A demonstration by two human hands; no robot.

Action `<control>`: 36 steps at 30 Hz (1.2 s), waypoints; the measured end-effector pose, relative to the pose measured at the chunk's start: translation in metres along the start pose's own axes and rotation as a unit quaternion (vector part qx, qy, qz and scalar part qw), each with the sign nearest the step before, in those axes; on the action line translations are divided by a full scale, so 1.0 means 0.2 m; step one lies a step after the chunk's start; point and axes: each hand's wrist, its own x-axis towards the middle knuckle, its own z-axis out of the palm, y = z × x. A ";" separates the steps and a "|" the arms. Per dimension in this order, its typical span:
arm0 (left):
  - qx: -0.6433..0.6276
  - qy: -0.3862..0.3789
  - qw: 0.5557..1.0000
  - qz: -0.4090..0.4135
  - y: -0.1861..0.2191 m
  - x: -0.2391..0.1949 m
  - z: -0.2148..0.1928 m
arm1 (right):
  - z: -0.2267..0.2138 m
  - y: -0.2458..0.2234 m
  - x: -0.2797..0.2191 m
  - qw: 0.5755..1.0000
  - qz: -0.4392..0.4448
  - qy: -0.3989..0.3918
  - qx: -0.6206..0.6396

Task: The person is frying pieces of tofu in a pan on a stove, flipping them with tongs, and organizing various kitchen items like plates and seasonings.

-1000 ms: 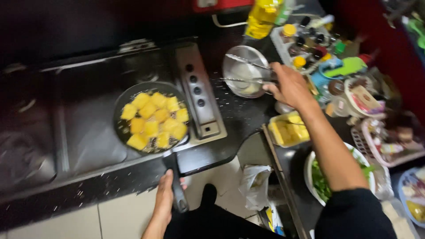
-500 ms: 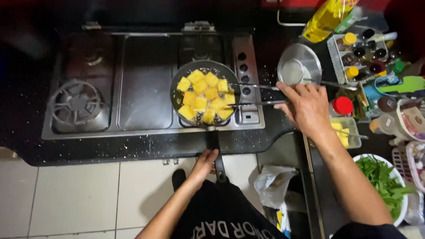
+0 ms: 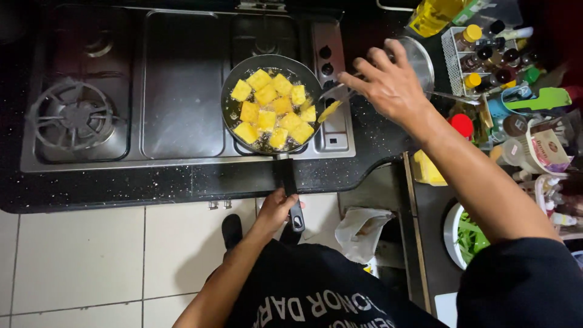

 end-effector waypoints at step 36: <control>-0.028 0.003 0.999 0.032 0.01 -0.02 0.01 | 0.17 -0.16 -0.15 0.986 0.061 -0.020 0.156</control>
